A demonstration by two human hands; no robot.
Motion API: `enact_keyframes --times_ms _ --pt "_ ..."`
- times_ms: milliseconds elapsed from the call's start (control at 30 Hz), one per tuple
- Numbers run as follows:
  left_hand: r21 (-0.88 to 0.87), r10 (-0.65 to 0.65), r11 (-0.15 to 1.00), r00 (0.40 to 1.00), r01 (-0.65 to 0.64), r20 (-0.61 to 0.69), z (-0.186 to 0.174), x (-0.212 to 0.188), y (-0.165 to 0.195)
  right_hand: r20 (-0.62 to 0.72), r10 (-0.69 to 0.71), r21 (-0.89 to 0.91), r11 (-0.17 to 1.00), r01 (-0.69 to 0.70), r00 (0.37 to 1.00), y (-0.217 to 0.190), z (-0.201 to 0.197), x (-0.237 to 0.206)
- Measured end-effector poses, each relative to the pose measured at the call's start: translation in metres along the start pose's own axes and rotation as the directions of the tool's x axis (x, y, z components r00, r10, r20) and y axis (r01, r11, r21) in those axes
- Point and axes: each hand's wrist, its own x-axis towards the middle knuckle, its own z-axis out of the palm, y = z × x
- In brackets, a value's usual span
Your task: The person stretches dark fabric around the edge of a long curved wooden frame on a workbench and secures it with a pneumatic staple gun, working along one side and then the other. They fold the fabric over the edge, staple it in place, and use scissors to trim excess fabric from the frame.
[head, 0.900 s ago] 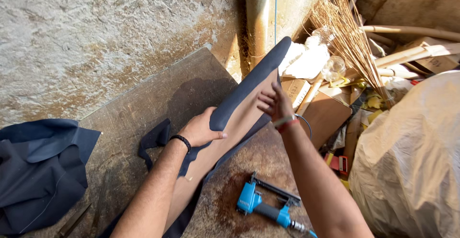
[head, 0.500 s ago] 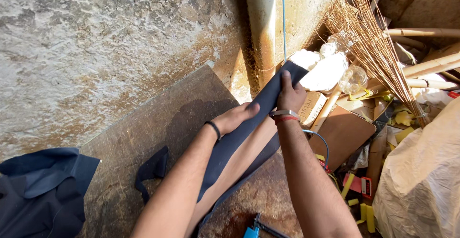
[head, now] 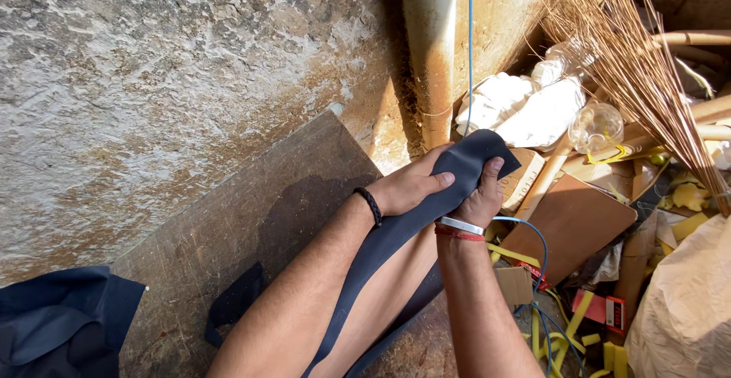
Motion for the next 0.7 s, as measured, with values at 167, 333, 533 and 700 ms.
enact_keyframes --times_ms 167,333,533,700 --pt "0.566 -0.213 0.780 0.964 0.267 -0.160 0.020 -0.006 0.043 -0.088 0.016 -0.174 0.984 -0.031 0.996 -0.013 0.008 0.005" --pt "0.755 -0.212 0.555 0.937 0.349 -0.277 0.037 -0.012 0.067 -0.090 -0.187 -0.543 0.833 0.109 0.978 -0.015 0.030 -0.004" --pt "0.759 -0.283 0.479 0.896 0.441 -0.342 0.052 -0.004 0.080 -0.020 0.198 -0.872 0.476 -0.114 0.980 -0.070 -0.028 -0.091" --pt "0.778 -0.167 0.513 0.931 0.364 -0.326 0.053 -0.004 0.077 -0.163 0.771 -0.803 -0.466 0.371 0.616 -0.120 -0.120 -0.247"
